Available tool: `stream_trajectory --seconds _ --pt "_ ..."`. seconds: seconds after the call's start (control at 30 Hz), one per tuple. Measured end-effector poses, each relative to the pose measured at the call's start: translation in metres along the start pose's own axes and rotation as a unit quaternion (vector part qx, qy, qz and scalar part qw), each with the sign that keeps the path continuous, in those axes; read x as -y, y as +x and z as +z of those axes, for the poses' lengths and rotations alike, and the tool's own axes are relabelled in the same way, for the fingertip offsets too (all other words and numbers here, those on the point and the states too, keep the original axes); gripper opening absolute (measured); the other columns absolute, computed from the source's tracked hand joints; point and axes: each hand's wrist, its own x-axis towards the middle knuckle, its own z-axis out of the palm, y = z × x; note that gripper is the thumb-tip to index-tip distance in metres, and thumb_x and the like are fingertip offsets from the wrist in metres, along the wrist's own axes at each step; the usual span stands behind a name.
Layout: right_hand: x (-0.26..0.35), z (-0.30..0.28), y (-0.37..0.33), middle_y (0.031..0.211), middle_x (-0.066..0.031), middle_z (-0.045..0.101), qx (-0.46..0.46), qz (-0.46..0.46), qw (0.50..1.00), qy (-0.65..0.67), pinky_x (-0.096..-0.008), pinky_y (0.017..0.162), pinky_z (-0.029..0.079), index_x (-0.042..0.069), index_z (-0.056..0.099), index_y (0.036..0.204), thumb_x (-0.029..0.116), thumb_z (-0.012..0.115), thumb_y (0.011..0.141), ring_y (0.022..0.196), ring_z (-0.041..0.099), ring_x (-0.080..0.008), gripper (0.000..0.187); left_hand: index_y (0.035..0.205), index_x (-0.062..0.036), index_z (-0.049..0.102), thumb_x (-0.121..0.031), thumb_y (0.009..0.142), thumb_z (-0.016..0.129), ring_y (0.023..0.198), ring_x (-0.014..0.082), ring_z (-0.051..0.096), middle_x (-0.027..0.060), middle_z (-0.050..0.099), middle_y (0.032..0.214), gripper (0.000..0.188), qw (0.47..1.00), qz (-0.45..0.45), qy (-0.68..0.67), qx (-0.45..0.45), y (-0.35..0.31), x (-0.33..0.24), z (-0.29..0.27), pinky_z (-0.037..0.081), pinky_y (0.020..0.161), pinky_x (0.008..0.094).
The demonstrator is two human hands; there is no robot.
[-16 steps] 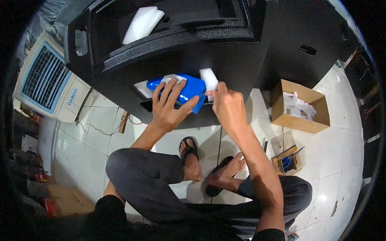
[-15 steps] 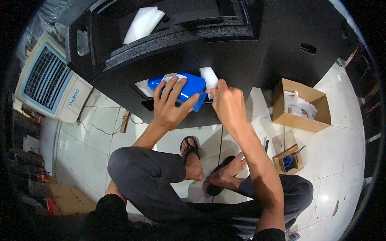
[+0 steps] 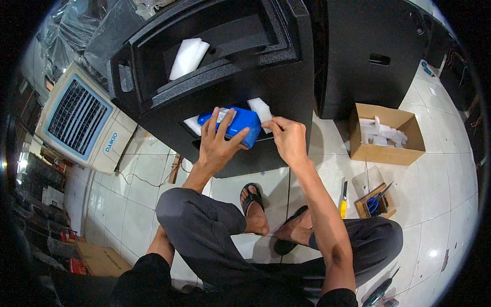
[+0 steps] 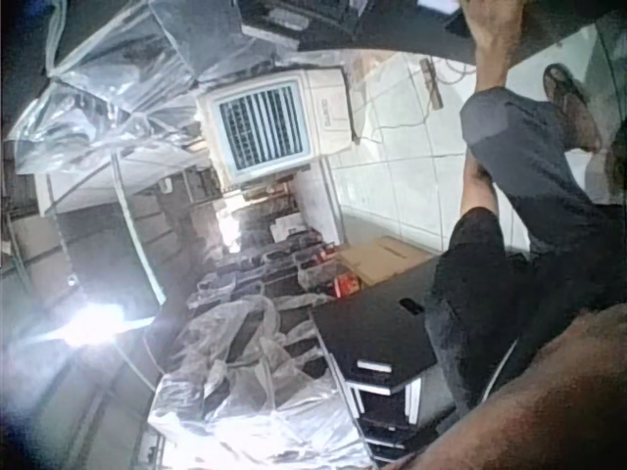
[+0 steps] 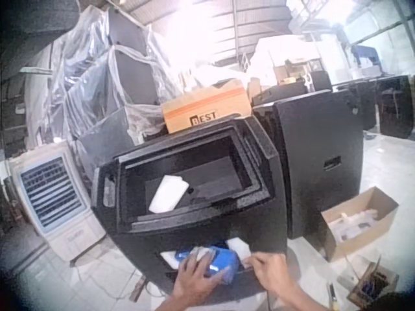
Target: The person sits on the floor and assembles a speaker by cutting a blue battery pack with a utility knife, inserting it into the speaker enclosure, and securing it with foam padding. The person uses a drill, utility knife, and foam pieces to complete the assembly.
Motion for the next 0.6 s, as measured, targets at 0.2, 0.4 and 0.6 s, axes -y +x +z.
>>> stream_trajectory --seconds 0.2,0.4,0.6 --pt "-0.002 0.005 -0.004 0.080 -0.0160 0.072 -0.015 0.029 0.999 0.029 -0.0288 0.059 0.049 0.000 0.075 0.091 0.011 0.073 0.083 0.064 0.065 -0.0144 0.013 0.128 -0.0513 0.054 -0.044 0.059 0.085 0.143 0.0437 0.022 0.0113 0.035 0.153 0.076 0.999 0.033 0.008 0.038 0.005 0.013 -0.011 0.020 0.112 0.0621" --pt "-0.014 0.015 -0.006 0.090 -0.0117 0.074 -0.021 0.059 0.992 0.105 -0.0272 0.068 0.050 -0.002 0.074 0.092 0.013 0.074 0.084 0.074 0.064 -0.0118 0.016 0.136 -0.0474 0.050 -0.059 0.040 0.087 0.145 0.0484 0.009 0.0133 0.022 0.159 0.103 0.995 -0.006 0.025 0.093 0.032 0.026 -0.042 0.001 0.115 0.0667" --pt "-0.042 0.027 -0.014 0.093 -0.0082 0.068 -0.035 0.106 0.965 0.237 -0.0278 0.077 0.050 -0.005 0.065 0.104 0.020 0.078 0.084 0.082 0.062 -0.0138 0.035 0.141 -0.0333 0.049 -0.058 0.027 0.091 0.146 0.0445 0.013 0.0162 0.025 0.157 0.124 0.991 -0.083 0.024 0.102 0.068 0.018 -0.057 0.006 0.117 0.0636"
